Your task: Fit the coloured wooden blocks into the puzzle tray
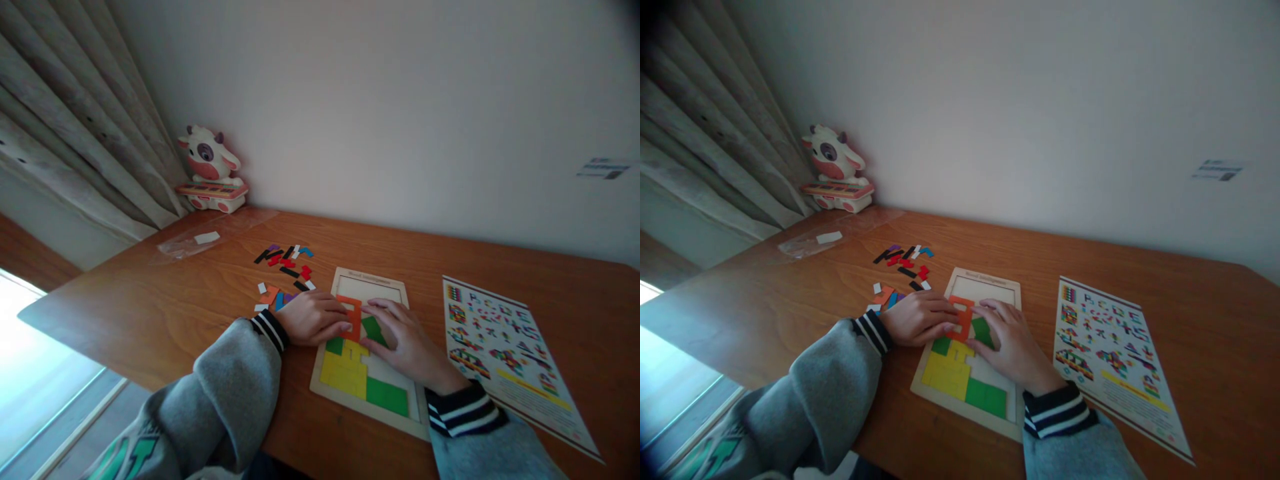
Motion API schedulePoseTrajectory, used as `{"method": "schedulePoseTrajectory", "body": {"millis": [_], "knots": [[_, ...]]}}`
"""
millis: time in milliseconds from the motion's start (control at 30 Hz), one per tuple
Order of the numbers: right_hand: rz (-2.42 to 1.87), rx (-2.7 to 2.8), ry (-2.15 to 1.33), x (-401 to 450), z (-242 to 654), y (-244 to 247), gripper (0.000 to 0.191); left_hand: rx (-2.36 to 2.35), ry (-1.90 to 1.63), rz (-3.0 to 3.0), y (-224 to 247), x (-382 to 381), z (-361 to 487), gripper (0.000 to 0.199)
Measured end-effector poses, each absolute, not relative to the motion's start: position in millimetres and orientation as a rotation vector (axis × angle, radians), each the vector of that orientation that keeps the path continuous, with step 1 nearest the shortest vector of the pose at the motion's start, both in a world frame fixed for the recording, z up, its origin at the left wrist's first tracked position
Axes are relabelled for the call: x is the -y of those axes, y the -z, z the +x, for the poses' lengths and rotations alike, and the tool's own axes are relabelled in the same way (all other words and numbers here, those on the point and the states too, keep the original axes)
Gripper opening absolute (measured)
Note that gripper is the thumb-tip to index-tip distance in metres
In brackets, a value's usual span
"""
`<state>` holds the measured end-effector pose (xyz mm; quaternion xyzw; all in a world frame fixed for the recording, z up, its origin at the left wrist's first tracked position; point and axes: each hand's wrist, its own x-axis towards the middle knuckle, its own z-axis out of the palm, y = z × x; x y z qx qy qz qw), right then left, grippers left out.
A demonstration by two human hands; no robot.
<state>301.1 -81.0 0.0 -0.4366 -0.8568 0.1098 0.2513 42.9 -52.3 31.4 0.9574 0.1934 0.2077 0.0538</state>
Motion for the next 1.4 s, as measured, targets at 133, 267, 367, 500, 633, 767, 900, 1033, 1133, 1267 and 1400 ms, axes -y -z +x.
{"method": "schedulePoseTrajectory", "body": {"millis": [133,267,367,500,633,767,900,1033,1133,1267,1400], "knots": [[-1.245,2.304,-0.263,81,296,4,0.051,-0.601,-0.638,2.925,-29,51,42,0.030],[-1.273,2.281,-0.258,80,294,6,0.052,-0.649,-0.653,2.922,-26,50,41,0.031],[-1.281,2.278,-0.270,80,293,6,0.053,-0.645,-0.672,2.917,-25,50,42,0.029],[-1.277,2.268,-0.291,80,294,4,0.054,-0.521,-0.712,2.899,-26,51,44,0.028],[-1.222,2.278,-0.379,79,299,0,0.033,-0.416,-0.677,2.898,-24,51,45,0.028],[-1.183,2.327,-0.446,79,308,-3,0.029,-0.428,-0.661,2.926,-24,52,44,0.029],[-1.211,2.338,-0.399,79,312,0,0.029,-0.404,-0.667,2.956,-26,52,44,0.029],[-1.243,2.294,-0.307,77,309,4,0.029,-0.376,-0.713,2.975,-25,51,44,0.029],[-1.260,2.277,-0.246,74,308,5,0.029,-0.380,-0.717,2.981,-23,51,44,0.028],[-1.284,2.270,-0.190,72,310,5,0.029,-0.404,-0.695,2.972,-23,51,43,0.029],[-1.273,2.286,-0.169,72,313,5,0.036,-0.410,-0.681,2.960,-25,51,43,0.030]]}}
